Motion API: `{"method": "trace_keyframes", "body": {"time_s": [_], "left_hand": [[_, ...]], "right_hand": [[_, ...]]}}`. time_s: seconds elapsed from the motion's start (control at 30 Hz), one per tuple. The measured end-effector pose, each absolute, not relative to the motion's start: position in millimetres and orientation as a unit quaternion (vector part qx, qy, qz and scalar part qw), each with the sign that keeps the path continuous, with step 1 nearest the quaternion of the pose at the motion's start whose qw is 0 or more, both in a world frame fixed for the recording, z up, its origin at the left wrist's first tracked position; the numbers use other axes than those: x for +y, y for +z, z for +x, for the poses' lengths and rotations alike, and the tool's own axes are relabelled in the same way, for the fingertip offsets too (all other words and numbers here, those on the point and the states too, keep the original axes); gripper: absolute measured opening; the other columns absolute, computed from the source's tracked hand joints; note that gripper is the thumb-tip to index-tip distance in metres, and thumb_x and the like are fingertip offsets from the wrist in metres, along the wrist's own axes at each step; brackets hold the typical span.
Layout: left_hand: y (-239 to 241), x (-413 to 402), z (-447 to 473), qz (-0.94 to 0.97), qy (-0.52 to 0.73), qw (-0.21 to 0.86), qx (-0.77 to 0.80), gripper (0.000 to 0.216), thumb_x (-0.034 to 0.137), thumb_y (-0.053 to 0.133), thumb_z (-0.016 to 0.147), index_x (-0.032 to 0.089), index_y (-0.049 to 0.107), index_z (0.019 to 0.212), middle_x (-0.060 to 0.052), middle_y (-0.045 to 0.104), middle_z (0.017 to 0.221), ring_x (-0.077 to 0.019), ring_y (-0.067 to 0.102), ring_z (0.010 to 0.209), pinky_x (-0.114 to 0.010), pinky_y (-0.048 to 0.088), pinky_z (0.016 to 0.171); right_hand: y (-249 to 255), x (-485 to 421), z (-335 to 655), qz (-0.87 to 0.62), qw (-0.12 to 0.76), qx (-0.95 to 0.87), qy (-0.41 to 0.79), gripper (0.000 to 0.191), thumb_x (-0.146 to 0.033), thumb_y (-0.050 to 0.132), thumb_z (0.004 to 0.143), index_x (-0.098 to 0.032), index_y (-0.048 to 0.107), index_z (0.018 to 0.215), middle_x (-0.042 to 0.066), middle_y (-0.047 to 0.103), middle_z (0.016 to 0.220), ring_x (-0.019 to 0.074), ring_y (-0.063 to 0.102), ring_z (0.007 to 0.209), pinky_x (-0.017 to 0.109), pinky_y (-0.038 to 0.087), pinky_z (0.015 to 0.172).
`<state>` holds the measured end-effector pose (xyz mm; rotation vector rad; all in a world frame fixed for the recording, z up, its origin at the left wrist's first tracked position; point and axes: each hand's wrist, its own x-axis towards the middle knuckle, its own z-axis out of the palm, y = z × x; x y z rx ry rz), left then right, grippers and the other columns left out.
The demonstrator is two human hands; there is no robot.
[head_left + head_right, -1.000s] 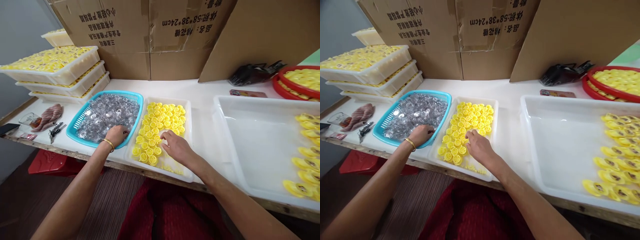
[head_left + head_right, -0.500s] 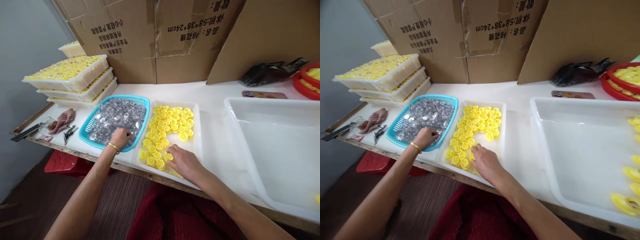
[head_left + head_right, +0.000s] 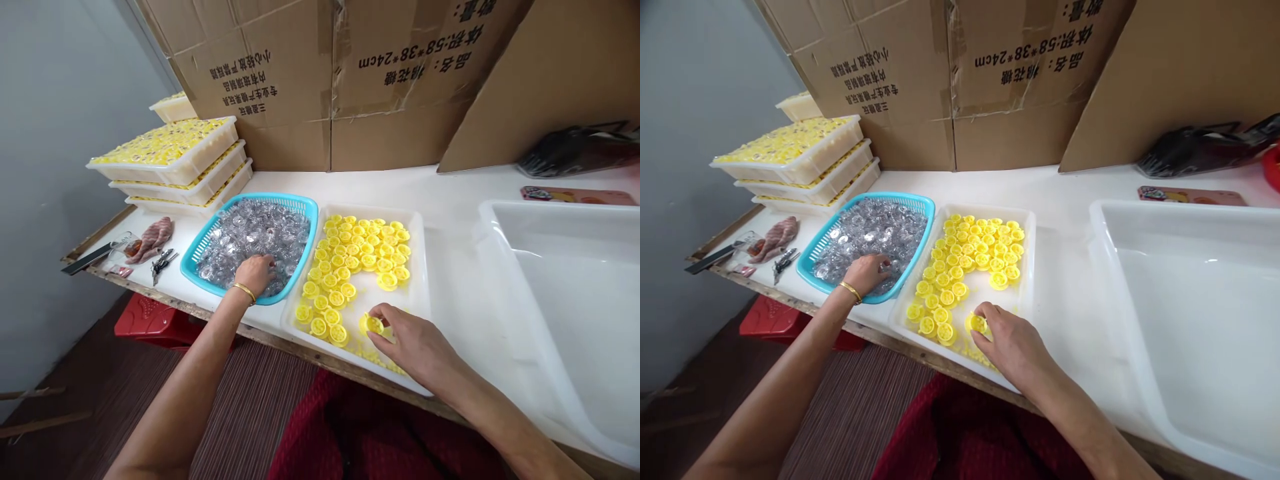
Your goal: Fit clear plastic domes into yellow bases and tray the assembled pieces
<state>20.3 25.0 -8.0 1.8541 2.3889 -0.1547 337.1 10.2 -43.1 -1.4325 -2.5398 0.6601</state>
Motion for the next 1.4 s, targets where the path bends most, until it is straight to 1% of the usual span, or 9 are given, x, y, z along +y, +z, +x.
{"method": "trace_keyframes", "body": {"time_s": [0.33, 0.57, 0.8, 0.93, 1.03, 1.1, 1.2, 1.27, 1.4], "left_hand": [[-8.3, 27.0, 24.3, 0.622, -0.087, 0.032, 0.777, 0.025, 0.024, 0.046, 0.082, 0.020, 0.070, 0.084, -0.010, 0.069, 0.091, -0.0252, 0.064, 0.088, -0.031, 0.047, 0.073], [-11.1, 30.9, 21.2, 0.644, -0.089, 0.030, 0.760, 0.040, 0.031, 0.055, 0.078, 0.023, 0.060, 0.116, -0.010, 0.066, 0.104, -0.0264, 0.063, 0.092, -0.032, 0.047, 0.075], [-7.7, 34.6, 28.1, 0.626, -0.104, 0.017, 0.773, 0.027, 0.029, 0.043, 0.083, 0.020, 0.069, 0.083, -0.011, 0.070, 0.090, -0.0280, 0.065, 0.087, -0.033, 0.046, 0.071], [2.0, 24.8, 23.3, 0.619, -0.065, -0.011, 0.782, 0.035, 0.029, 0.036, 0.087, 0.019, 0.069, 0.086, -0.012, 0.070, 0.097, -0.0285, 0.064, 0.091, -0.034, 0.046, 0.075], [11.3, 12.9, 34.1, 0.610, 0.078, -0.031, 0.788, 0.030, 0.029, 0.042, 0.086, 0.019, 0.069, 0.092, -0.010, 0.071, 0.098, -0.0264, 0.064, 0.091, -0.034, 0.047, 0.078], [15.5, 3.3, 56.3, 0.594, 0.216, 0.014, 0.775, 0.027, 0.032, 0.048, 0.083, 0.019, 0.070, 0.091, -0.008, 0.072, 0.091, -0.0223, 0.066, 0.081, -0.031, 0.050, 0.074], [13.9, -9.1, 105.7, 0.551, 0.364, 0.241, 0.711, 0.027, 0.037, 0.054, 0.079, 0.019, 0.071, 0.089, -0.003, 0.069, 0.069, -0.0151, 0.062, 0.055, -0.025, 0.050, 0.052], [7.8, -13.0, 136.7, 0.522, 0.401, 0.367, 0.657, 0.026, 0.036, 0.056, 0.077, 0.016, 0.071, 0.085, -0.003, 0.068, 0.066, -0.0140, 0.061, 0.052, -0.024, 0.050, 0.048], [-7.4, -12.9, 167.9, 0.487, 0.429, 0.425, 0.631, 0.024, 0.033, 0.060, 0.075, 0.014, 0.071, 0.084, -0.004, 0.067, 0.067, -0.0129, 0.062, 0.054, -0.023, 0.052, 0.050]], "right_hand": [[-47.0, 9.6, 334.7, -0.467, 0.173, -0.824, 0.271, 0.014, -0.023, 0.056, 0.079, -0.022, 0.052, 0.092, 0.003, 0.063, 0.097, 0.0171, 0.065, 0.075, 0.031, 0.051, 0.070], [-43.6, 8.8, 333.3, -0.472, 0.237, -0.793, 0.303, 0.019, -0.017, 0.061, 0.076, -0.021, 0.052, 0.092, 0.001, 0.058, 0.094, 0.0114, 0.058, 0.066, 0.028, 0.049, 0.068], [-38.8, 6.5, 333.9, -0.461, 0.293, -0.778, 0.312, 0.021, -0.015, 0.061, 0.075, -0.021, 0.055, 0.095, 0.002, 0.058, 0.099, 0.0109, 0.056, 0.064, 0.029, 0.050, 0.070], [-35.7, 6.1, 334.7, -0.470, 0.313, -0.766, 0.308, 0.020, -0.017, 0.061, 0.075, -0.020, 0.057, 0.094, 0.003, 0.060, 0.097, 0.0113, 0.055, 0.065, 0.029, 0.050, 0.071], [-34.0, 5.9, 333.9, -0.488, 0.329, -0.744, 0.317, 0.020, -0.019, 0.062, 0.074, -0.020, 0.058, 0.094, 0.002, 0.063, 0.089, 0.0115, 0.056, 0.061, 0.028, 0.050, 0.065], [-32.7, 5.6, 332.4, -0.502, 0.332, -0.725, 0.333, 0.021, -0.023, 0.062, 0.074, -0.020, 0.059, 0.095, 0.001, 0.064, 0.081, 0.0118, 0.056, 0.058, 0.027, 0.049, 0.060], [-30.8, 4.3, 329.6, -0.517, 0.338, -0.701, 0.357, 0.021, -0.028, 0.062, 0.076, -0.020, 0.058, 0.095, 0.000, 0.063, 0.074, 0.0120, 0.056, 0.054, 0.026, 0.048, 0.056], [-30.2, 2.8, 328.1, -0.523, 0.348, -0.687, 0.365, 0.021, -0.030, 0.062, 0.076, -0.020, 0.057, 0.094, 0.000, 0.063, 0.073, 0.0124, 0.057, 0.055, 0.026, 0.048, 0.056], [-31.5, -1.1, 327.8, -0.523, 0.365, -0.670, 0.380, 0.022, -0.030, 0.063, 0.075, -0.020, 0.055, 0.093, -0.001, 0.062, 0.070, 0.0138, 0.058, 0.059, 0.026, 0.048, 0.058]]}}
